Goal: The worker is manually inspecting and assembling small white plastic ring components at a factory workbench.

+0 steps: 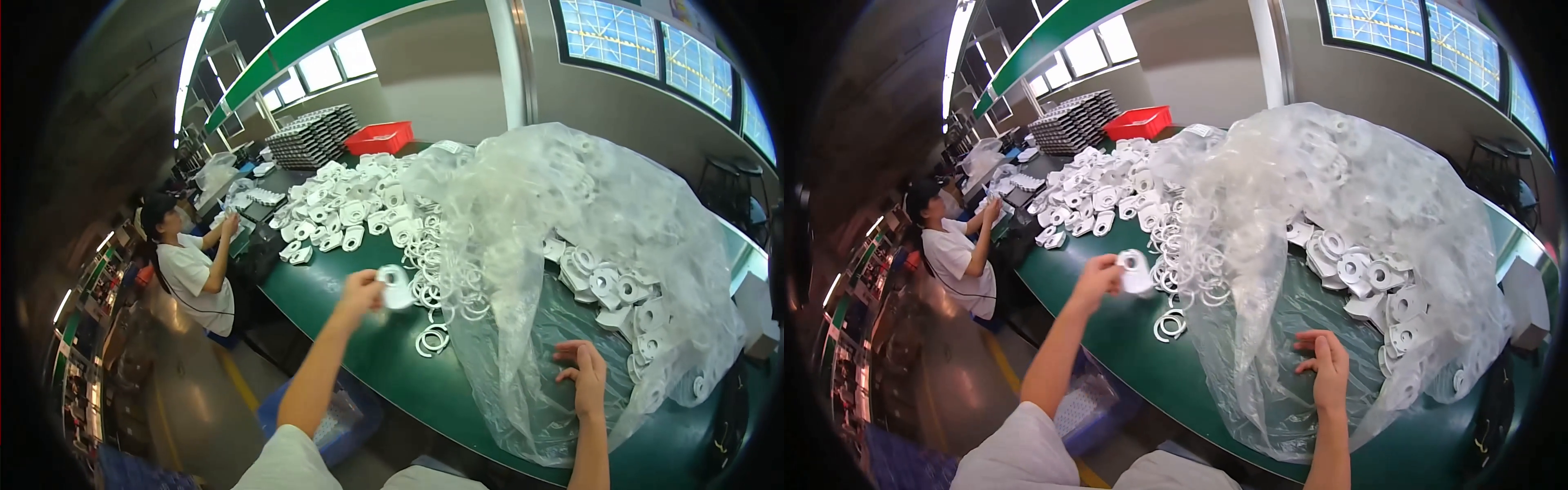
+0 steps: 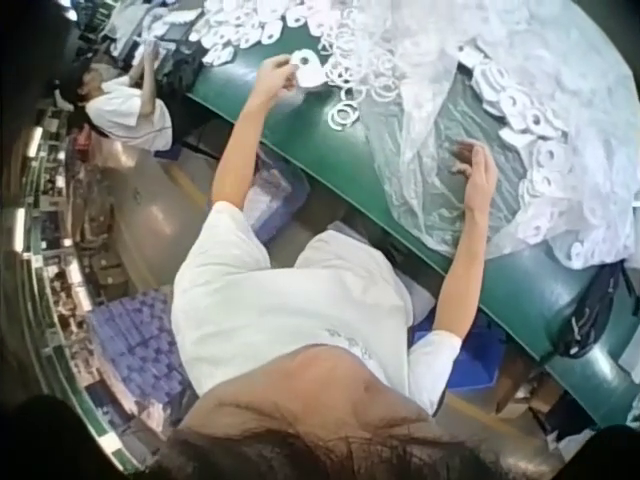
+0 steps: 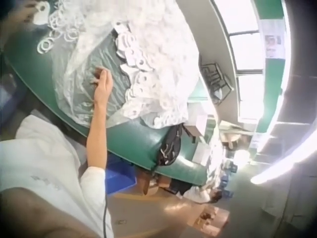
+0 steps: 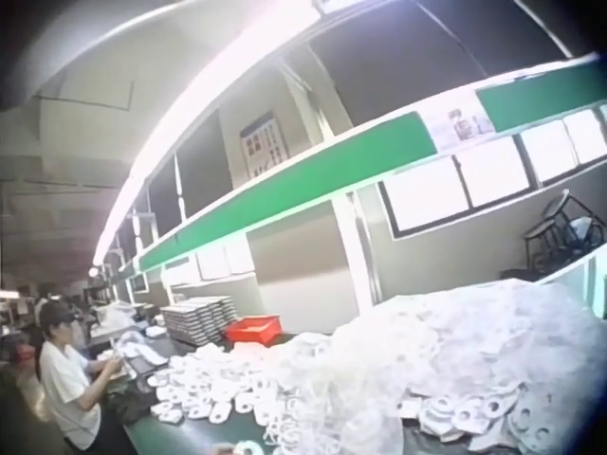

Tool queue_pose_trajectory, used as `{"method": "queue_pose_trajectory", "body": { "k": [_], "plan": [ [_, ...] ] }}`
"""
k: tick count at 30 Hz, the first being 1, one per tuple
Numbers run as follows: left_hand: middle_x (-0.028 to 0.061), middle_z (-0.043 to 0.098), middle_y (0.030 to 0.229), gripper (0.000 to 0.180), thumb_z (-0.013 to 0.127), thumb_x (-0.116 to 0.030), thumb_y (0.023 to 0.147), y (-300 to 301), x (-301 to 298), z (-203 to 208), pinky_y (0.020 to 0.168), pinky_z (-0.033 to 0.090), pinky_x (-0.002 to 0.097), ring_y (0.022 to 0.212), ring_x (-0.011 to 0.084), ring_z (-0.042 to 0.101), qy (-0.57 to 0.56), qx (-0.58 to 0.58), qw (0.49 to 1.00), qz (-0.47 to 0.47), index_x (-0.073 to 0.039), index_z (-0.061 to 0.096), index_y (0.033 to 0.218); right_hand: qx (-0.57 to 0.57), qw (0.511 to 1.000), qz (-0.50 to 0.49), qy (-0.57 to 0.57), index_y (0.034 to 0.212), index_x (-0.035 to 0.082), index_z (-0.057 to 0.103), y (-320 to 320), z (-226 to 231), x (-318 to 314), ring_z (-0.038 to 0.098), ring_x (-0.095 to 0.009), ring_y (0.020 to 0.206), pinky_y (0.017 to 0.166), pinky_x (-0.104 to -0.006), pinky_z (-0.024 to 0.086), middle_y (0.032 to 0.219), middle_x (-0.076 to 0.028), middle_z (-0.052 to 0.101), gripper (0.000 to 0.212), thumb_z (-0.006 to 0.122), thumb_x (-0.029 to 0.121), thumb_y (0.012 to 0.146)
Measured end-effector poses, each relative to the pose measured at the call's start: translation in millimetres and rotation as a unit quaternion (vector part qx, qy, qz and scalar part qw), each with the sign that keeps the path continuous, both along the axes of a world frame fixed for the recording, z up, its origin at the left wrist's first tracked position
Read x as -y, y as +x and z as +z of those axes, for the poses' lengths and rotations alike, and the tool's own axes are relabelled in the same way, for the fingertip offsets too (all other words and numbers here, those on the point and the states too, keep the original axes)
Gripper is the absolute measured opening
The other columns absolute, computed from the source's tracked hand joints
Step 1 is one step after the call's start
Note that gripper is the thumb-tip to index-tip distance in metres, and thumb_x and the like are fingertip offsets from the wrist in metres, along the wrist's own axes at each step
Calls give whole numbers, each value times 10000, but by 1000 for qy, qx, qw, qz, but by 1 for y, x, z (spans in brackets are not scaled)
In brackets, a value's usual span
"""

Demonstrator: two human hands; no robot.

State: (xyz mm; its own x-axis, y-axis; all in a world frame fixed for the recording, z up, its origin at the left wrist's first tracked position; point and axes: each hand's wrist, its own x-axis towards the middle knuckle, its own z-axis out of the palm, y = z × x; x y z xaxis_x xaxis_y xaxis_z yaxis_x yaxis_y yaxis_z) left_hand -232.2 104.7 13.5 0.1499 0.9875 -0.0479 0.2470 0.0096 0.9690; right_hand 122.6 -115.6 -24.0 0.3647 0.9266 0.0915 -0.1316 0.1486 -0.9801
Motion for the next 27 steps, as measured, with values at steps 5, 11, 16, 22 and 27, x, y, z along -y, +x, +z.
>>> {"method": "queue_pose_trajectory", "body": {
  "k": [5, 11, 16, 22, 27],
  "plan": [
    [88, 577, 587, 109, 564, -82, 769, -80, -94, 5, 444, 502, 307, 505, 161, 598, 23, -226, 968, 102, 8, 617, 802, 25, 1000, 9, -9, 944, -13, 593, 0, 1, 0, 605, -159, 804, 550, -236, 475, 937, -109, 631, 361, 401, 292, 974],
    [101, 622, 917, 263, 539, -10, 791, -20, -128, 23, 537, 519, 305, 670, 186, 635, 358, -232, 894, 139, 11, 601, 1046, 18, 1000, 16, -15, 925, -10, 599, -1, -6, -7, 614, -147, 787, 555, -226, 472, 916, -100, 639, 307, 424, 240, 969],
    [105, 639, 834, 162, 618, -8, 765, 187, 1, 6, 636, 501, 277, 734, 177, 622, 411, -118, 879, -210, -37, 669, 916, 15, 999, -1, -35, 927, -9, 593, 7, -9, 1, 627, -149, 749, 559, -229, 476, 900, -96, 637, 292, 420, 223, 973],
    [79, 576, 871, 196, 695, -118, 722, 293, 56, -14, 701, 489, 366, 867, 259, 584, 494, -197, 825, -192, -73, 638, 904, -23, 999, 21, -16, 940, -14, 580, 7, -11, -4, 633, -163, 730, 549, -238, 488, 888, -115, 631, 272, 428, 210, 971],
    [38, 564, 810, 148, 701, -94, 707, 276, 54, -29, 614, 491, 341, 809, 237, 593, 582, -209, 762, -194, -78, 612, 825, -67, 998, 6, -20, 1017, -20, 550, 13, -16, -5, 636, -176, 725, 547, -247, 496, 898, -124, 628, 266, 420, 208, 974]
  ]
}}
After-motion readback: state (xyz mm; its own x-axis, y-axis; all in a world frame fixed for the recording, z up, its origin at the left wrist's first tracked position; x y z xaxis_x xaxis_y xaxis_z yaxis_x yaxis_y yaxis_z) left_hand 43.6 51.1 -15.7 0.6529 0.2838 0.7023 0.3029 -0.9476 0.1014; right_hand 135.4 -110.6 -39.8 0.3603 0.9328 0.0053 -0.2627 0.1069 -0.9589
